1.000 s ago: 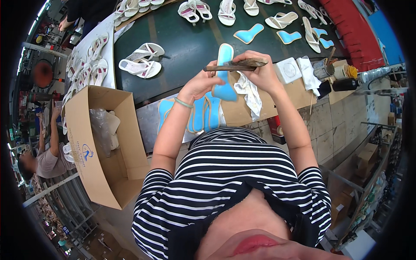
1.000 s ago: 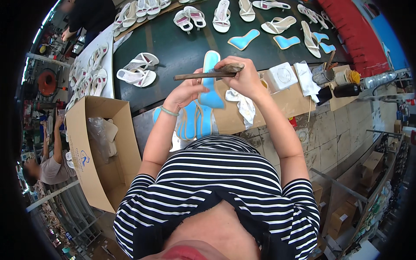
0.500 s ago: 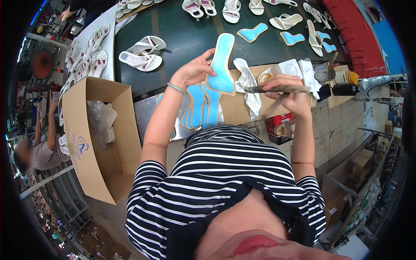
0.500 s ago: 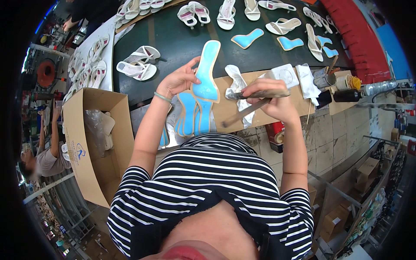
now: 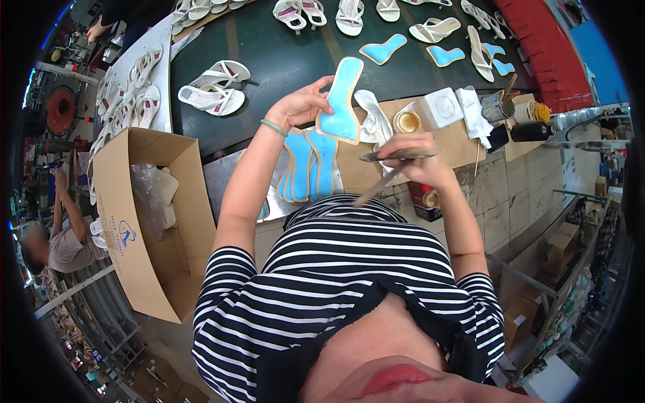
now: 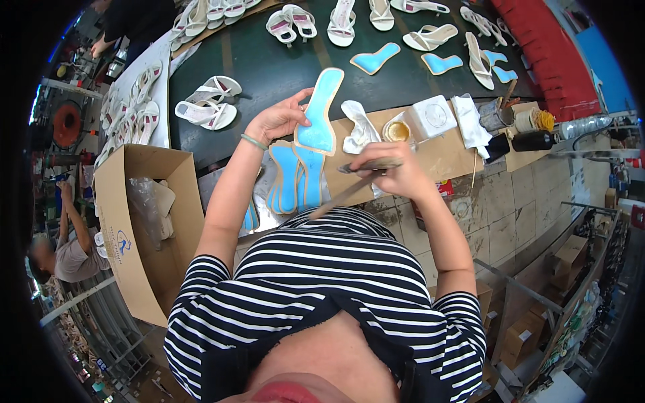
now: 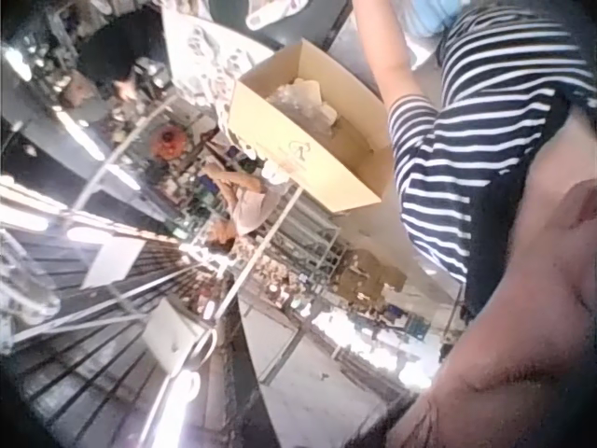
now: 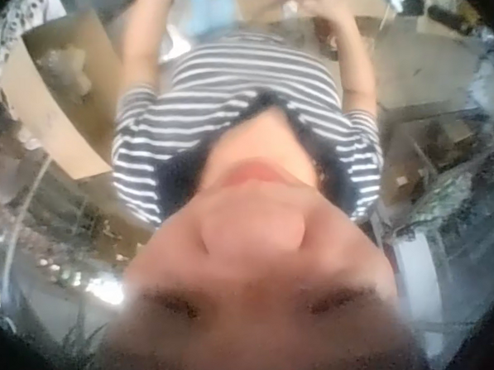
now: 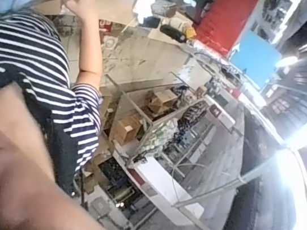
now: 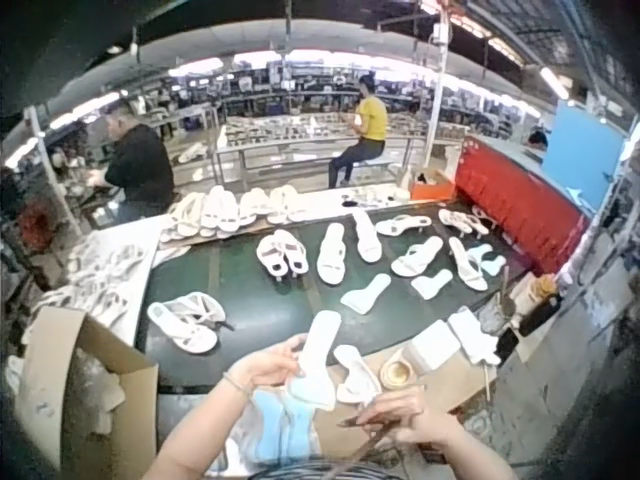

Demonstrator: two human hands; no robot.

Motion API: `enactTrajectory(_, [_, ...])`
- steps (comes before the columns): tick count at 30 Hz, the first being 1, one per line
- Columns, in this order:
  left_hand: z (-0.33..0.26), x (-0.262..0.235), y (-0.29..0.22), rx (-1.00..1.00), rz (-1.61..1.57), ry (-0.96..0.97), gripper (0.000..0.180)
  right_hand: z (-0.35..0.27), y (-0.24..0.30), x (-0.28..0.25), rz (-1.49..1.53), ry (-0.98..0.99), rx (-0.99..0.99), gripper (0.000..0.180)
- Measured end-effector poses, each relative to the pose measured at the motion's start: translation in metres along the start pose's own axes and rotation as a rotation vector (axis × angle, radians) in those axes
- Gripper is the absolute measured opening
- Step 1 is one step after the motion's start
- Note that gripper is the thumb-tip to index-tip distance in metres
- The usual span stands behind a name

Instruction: Applying glue or specialized finish to shoe inner lining, sole pads, and heel components using a paintbrush.

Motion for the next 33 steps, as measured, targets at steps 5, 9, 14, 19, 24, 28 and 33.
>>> enactTrajectory(5, [-0.005, 0.009, -0.004, 0.015, 0.07, 0.022, 0.093, -0.01, 0.001, -0.052, 0.21, -0.281, 0.127, 0.019])
enactTrajectory(9, [0.0, 0.029, -0.002, 0.035, 0.063, 0.073, 0.093, 0.002, -0.023, -0.019, 0.253, -0.149, 0.209, 0.022])
enactTrajectory(14, [0.001, 0.047, 0.009, -0.012, 0.111, 0.119, 0.092, 0.021, -0.055, -0.011, 0.241, -0.193, 0.264, 0.021])
enactTrajectory(19, [-0.001, 0.051, 0.017, 0.022, 0.167, 0.12, 0.09, 0.038, -0.067, -0.024, 0.329, -0.295, 0.226, 0.019])
enactTrajectory(24, [-0.003, 0.045, 0.026, 0.078, -0.003, 0.129, 0.088, 0.041, -0.085, -0.032, 0.249, -0.349, 0.238, 0.016])
enactTrajectory(28, [-0.004, 0.031, 0.039, 0.05, -0.07, 0.127, 0.087, 0.045, -0.095, -0.033, 0.195, -0.391, 0.258, 0.015])
enactTrajectory(33, [-0.006, 0.017, 0.048, 0.063, -0.279, 0.133, 0.087, 0.045, -0.124, -0.031, 0.08, -0.432, 0.269, 0.014])
Point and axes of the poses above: each hand's wrist, its own z-axis towards the middle knuckle, its own x-axis out of the palm, y = z × x, the point moved 9 cm from there along z, towards the middle knuckle, and after that the axes turned 1 degree about -z, right-handed, at the moved point
